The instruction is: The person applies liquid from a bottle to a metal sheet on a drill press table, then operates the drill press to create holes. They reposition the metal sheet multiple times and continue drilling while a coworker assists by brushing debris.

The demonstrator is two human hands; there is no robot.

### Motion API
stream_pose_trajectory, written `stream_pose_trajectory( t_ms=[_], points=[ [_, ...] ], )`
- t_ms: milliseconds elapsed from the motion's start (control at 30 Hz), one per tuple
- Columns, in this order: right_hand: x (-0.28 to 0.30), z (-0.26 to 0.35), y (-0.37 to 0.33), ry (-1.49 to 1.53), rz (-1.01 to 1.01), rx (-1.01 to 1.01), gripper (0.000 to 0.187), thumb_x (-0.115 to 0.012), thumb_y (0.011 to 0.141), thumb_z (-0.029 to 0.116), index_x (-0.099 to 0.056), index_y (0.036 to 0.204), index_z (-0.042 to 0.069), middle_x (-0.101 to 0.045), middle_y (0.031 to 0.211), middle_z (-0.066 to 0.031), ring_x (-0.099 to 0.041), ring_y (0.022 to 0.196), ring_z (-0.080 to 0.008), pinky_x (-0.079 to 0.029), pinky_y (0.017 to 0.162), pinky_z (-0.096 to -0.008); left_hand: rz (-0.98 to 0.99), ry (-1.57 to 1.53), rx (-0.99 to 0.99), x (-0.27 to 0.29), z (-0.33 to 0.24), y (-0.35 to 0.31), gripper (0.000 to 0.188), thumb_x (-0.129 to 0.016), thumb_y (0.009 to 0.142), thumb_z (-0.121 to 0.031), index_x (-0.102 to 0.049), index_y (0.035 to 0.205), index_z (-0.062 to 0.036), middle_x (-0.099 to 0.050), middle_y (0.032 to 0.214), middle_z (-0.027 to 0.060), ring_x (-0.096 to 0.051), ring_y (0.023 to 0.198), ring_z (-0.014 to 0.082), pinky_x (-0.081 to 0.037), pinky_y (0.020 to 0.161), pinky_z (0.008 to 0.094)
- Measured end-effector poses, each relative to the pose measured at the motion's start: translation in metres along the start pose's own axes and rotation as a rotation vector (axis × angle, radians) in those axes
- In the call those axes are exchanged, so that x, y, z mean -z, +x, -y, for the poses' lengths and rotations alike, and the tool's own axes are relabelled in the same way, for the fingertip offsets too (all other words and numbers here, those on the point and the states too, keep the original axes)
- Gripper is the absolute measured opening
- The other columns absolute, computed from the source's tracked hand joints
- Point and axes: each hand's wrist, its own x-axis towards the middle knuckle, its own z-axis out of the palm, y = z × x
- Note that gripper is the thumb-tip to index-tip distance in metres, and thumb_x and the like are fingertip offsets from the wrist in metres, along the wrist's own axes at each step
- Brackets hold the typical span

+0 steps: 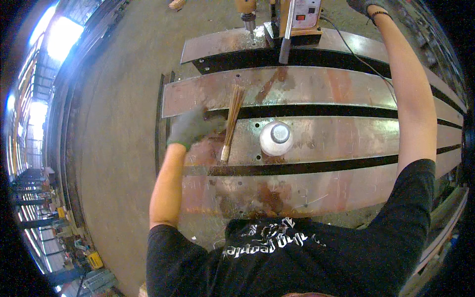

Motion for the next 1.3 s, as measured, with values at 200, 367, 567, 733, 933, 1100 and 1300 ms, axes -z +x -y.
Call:
stream_pose_trajectory(
  t_ms=[200, 367, 567, 733, 933, 1100, 1300],
  points=[
    [0.094, 0.027, 0.0, -0.128, -0.149, -0.062, 0.024, -0.061, 0.087, 0.021, -0.082, 0.096, 0.013, -0.078, 0.103, -0.0162, -0.076, 0.096, -0.0325, -0.06, 0.077, -0.0461, -1.294, 0.296, -0.548, 0.161, -0.082, 0.082, 0.054, -0.074, 0.091, -0.048, -0.065, 0.126, -0.0076, -0.07, 0.116, 0.0222, -0.067, 0.107, 0.0423, -0.052, 0.092, 0.0515],
    [0.1, 0.025, 0.008, -0.273, -0.137, -0.09, 0.022, -0.062, 0.088, 0.021, -0.082, 0.097, 0.016, -0.079, 0.102, -0.0131, -0.077, 0.096, -0.03, -0.061, 0.076, -0.0458, -1.44, 0.553, -0.812, 0.188, -0.136, 0.153, 0.041, -0.065, 0.098, -0.033, -0.063, 0.131, -0.0098, -0.073, 0.111, 0.016, -0.072, 0.094, 0.0357, -0.058, 0.075, 0.0484],
    [0.113, 0.068, -0.037, -0.025, -0.126, -0.203, 0.022, -0.063, 0.09, 0.024, -0.082, 0.097, 0.015, -0.079, 0.1, -0.0136, -0.077, 0.094, -0.0299, -0.061, 0.074, -0.0483, -1.058, 0.488, -0.548, 0.231, -0.104, 0.213, 0.021, -0.062, 0.099, -0.031, -0.069, 0.106, -0.0122, -0.071, 0.091, 0.0137, -0.073, 0.082, 0.0353, -0.057, 0.072, 0.0496],
    [0.062, 0.102, -0.037, -0.002, -0.225, -0.167, 0.021, -0.063, 0.092, 0.025, -0.08, 0.095, 0.013, -0.078, 0.092, -0.0132, -0.077, 0.086, -0.0308, -0.059, 0.069, -0.0488, -1.016, 0.542, -0.424, 0.263, -0.115, 0.262, 0.029, -0.061, 0.098, -0.039, -0.073, 0.096, -0.0123, -0.074, 0.088, 0.0152, -0.074, 0.084, 0.0354, -0.057, 0.073, 0.0489],
    [0.114, 0.089, -0.032, -0.064, -0.335, -0.055, 0.023, -0.062, 0.092, 0.029, -0.081, 0.092, 0.014, -0.078, 0.088, -0.0119, -0.076, 0.082, -0.0292, -0.058, 0.066, -0.0475, -0.837, 0.715, -0.497, 0.232, -0.093, 0.239, 0.05, -0.063, 0.093, -0.057, -0.074, 0.091, -0.0081, -0.074, 0.082, 0.0152, -0.073, 0.075, 0.0378, -0.058, 0.072, 0.0499],
    [0.14, 0.09, 0.012, -0.285, -0.466, 0.008, 0.022, -0.062, 0.092, 0.025, -0.081, 0.091, 0.016, -0.078, 0.089, -0.0098, -0.077, 0.084, -0.0266, -0.057, 0.065, -0.0464, -0.623, 0.458, -0.374, 0.182, -0.068, 0.223, 0.055, -0.066, 0.094, -0.053, -0.068, 0.112, -0.0011, -0.06, 0.142, 0.0245, -0.07, 0.106, 0.0411, -0.057, 0.091, 0.0502],
    [0.172, 0.133, -0.03, -0.376, -0.54, 0.127, 0.02, -0.063, 0.093, 0.025, -0.078, 0.101, 0.013, -0.075, 0.103, -0.0146, -0.07, 0.101, -0.035, -0.055, 0.085, -0.0547, -0.609, 0.311, -0.52, 0.183, -0.042, 0.266, 0.052, -0.068, 0.096, -0.042, -0.064, 0.123, 0.002, -0.021, 0.17, 0.0215, -0.04, 0.148, 0.0373, -0.041, 0.117, 0.043]
  ],
)
